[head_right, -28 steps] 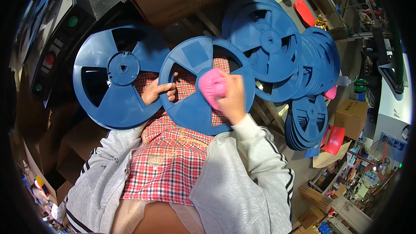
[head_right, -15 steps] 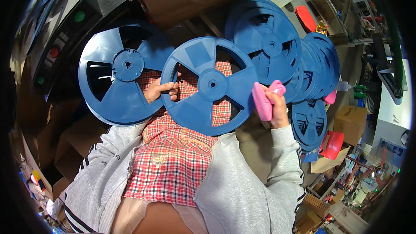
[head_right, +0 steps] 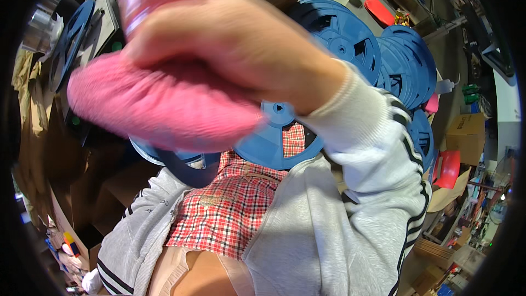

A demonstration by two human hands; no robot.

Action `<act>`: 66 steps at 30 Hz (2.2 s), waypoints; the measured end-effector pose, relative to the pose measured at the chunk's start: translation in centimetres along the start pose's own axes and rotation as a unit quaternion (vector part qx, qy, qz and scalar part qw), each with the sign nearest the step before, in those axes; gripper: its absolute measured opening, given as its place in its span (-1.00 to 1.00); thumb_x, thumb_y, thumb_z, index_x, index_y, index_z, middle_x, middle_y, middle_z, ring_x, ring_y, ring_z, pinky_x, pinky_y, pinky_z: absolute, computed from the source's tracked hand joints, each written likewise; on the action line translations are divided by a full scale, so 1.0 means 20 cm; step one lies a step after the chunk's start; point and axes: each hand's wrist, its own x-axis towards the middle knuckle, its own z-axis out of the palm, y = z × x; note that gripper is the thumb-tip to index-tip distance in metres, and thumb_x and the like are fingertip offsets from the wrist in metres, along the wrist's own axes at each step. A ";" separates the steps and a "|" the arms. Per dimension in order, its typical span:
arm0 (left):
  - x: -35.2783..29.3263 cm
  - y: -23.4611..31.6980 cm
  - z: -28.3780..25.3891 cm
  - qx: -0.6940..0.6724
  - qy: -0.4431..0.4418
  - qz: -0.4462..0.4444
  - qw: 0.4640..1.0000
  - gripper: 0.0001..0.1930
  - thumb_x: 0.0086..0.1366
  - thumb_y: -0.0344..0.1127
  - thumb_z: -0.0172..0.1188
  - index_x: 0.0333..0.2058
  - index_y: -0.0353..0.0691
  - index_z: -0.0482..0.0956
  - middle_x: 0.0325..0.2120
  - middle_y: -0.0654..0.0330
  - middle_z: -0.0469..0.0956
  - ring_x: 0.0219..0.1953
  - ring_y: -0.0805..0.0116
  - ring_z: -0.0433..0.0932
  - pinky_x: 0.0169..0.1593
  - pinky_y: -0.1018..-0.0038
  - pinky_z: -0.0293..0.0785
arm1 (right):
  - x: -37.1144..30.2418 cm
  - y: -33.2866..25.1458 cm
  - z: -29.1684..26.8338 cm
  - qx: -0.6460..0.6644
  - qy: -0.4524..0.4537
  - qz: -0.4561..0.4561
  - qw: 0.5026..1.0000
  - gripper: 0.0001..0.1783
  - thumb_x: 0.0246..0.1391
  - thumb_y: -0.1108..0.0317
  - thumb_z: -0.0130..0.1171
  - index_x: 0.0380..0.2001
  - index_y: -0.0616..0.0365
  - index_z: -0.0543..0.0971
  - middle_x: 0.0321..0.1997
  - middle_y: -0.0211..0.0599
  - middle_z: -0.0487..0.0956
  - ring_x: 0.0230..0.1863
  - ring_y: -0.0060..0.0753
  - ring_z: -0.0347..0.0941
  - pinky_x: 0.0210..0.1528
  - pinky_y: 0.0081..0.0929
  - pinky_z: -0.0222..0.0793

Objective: The person wipes the surfaces of blue plastic reel-like parts with a pink cloth, then stacks them. The person later picks up a stack of the parts and runs a finger along the edges, appearing to check for burrs or residue.

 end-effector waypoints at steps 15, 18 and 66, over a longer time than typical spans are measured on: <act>-0.06 -0.01 0.07 0.106 0.061 0.035 0.992 -0.44 0.29 -0.52 0.14 0.25 -0.23 0.22 -0.23 0.12 0.47 -0.28 0.34 0.51 -0.17 0.31 0.54 | 0.13 0.79 -0.44 -0.368 -0.006 -0.046 0.929 -0.39 0.00 0.36 0.37 0.16 0.25 0.48 0.19 -0.16 0.51 0.18 -0.30 0.46 0.28 -0.36 0.31; -0.03 -0.01 0.07 0.114 0.057 0.027 0.991 -0.44 0.28 -0.53 0.13 0.25 -0.22 0.22 -0.23 0.12 0.46 -0.28 0.34 0.51 -0.17 0.30 0.54 | 0.04 0.89 -0.70 -0.512 0.207 -0.147 0.821 -0.48 -0.06 0.44 0.38 0.04 0.17 0.53 0.14 -0.21 0.52 0.12 -0.30 0.48 0.22 -0.38 0.35; 0.00 0.02 0.15 0.055 0.102 0.042 0.992 -0.76 0.42 -0.43 0.10 0.01 -0.22 0.34 -0.27 0.10 0.45 -0.30 0.33 0.51 -0.33 0.29 0.58 | -0.31 1.08 -1.07 -0.724 0.270 -0.221 0.595 -0.39 -0.07 0.31 0.35 0.10 0.22 0.49 0.01 -0.03 0.52 0.02 0.05 0.43 0.12 -0.14 0.37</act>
